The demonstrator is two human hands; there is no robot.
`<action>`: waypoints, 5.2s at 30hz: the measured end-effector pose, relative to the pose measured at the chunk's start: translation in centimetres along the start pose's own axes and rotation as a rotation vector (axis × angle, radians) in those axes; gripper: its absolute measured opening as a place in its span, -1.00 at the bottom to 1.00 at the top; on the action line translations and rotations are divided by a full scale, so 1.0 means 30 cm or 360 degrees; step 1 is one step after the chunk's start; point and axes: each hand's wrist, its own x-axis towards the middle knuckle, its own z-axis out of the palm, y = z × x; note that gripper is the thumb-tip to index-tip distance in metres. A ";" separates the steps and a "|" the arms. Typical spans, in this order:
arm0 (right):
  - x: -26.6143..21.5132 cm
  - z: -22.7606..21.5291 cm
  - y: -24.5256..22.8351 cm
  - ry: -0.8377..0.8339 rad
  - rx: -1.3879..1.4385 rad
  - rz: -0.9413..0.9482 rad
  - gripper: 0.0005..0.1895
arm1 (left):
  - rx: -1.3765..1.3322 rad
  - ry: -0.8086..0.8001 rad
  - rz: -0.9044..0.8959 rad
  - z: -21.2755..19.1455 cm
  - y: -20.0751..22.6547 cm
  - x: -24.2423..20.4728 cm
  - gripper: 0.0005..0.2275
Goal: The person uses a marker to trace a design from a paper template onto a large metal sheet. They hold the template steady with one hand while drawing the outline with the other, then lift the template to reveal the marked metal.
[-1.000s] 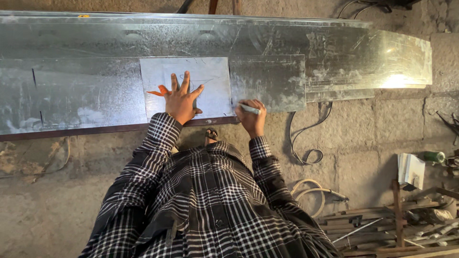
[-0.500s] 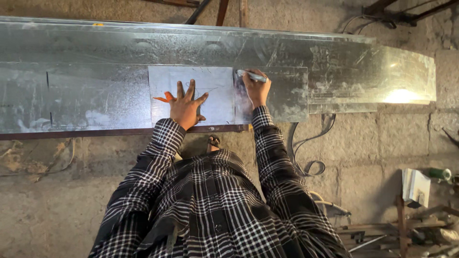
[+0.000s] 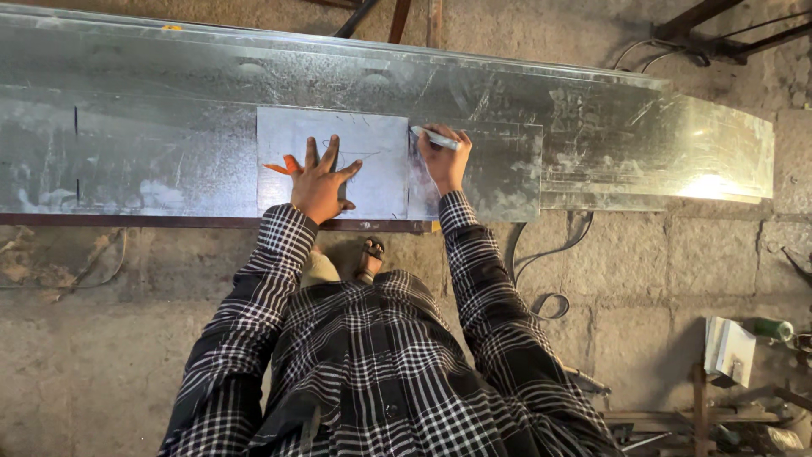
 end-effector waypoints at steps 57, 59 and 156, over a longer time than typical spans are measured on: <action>-0.280 -0.836 0.418 -0.0565 -0.0392 -0.0329 -0.42 | -0.0423 0.0527 0.0268 0.205 0.419 -0.014 0.05; -0.294 -0.828 0.431 -0.0541 -0.0418 -0.0342 -0.44 | -0.0438 0.0503 0.0264 0.207 0.405 -0.010 0.05; -0.012 -0.704 0.754 -0.0445 0.0036 0.0381 -0.78 | 0.0060 -0.0130 0.0341 0.187 0.864 0.339 -0.36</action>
